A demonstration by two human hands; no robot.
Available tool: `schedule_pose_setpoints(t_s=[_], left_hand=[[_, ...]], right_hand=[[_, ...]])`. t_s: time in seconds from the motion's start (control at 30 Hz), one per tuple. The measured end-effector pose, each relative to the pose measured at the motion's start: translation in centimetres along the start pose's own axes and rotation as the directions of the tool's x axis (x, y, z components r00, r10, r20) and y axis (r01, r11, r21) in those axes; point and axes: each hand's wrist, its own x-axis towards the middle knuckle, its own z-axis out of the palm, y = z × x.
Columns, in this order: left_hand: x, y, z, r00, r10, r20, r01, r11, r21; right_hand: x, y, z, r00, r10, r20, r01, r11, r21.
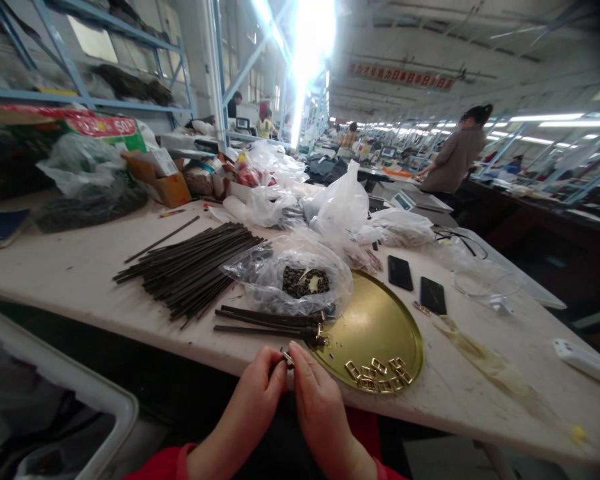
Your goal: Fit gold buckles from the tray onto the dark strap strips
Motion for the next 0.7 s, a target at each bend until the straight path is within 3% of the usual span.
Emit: schedule_pose_setpoints(t_s=[0.2, 0.3, 0.4, 0.47, 0.53, 0.63, 0.7], left_hand=[[-0.6, 0.0, -0.2, 0.999, 0.006, 0.053, -0.001, 0.995, -0.099], [-0.9, -0.6, -0.1, 0.998, 0.003, 0.055, 0.006, 0.988, -0.155], [-1.1, -0.9, -0.3, 0.992, 0.041, 0.117, -0.019, 0.983, -0.184], [-1.1, -0.8, -0.5, 0.981, 0.068, 0.180, -0.031, 0.980, -0.197], [-0.9, -0.5, -0.9, 0.964, 0.084, 0.252, -0.033, 0.979, -0.201], [-0.3, -0.2, -1.5, 0.927, 0.115, 0.357, -0.043, 0.978, -0.202], [0.2, -0.3, -1.7, 0.909, 0.117, 0.401, -0.029, 0.975, -0.219]], right_hand=[[0.0, 0.5, -0.5, 0.998, 0.050, 0.023, -0.051, 0.996, 0.073], [0.2, 0.3, -0.9, 0.983, 0.180, 0.021, -0.181, 0.963, 0.199], [0.4, 0.0, -1.2, 0.924, 0.371, 0.090, -0.377, 0.851, 0.366], [0.7, -0.1, -1.4, 0.850, 0.485, 0.205, -0.516, 0.693, 0.503], [1.1, 0.1, -1.5, 0.756, 0.545, 0.362, -0.630, 0.458, 0.627], [1.9, 0.7, -1.5, 0.621, 0.528, 0.579, -0.710, 0.068, 0.700], [2.4, 1.1, -1.3, 0.559, 0.496, 0.665, -0.718, -0.111, 0.687]])
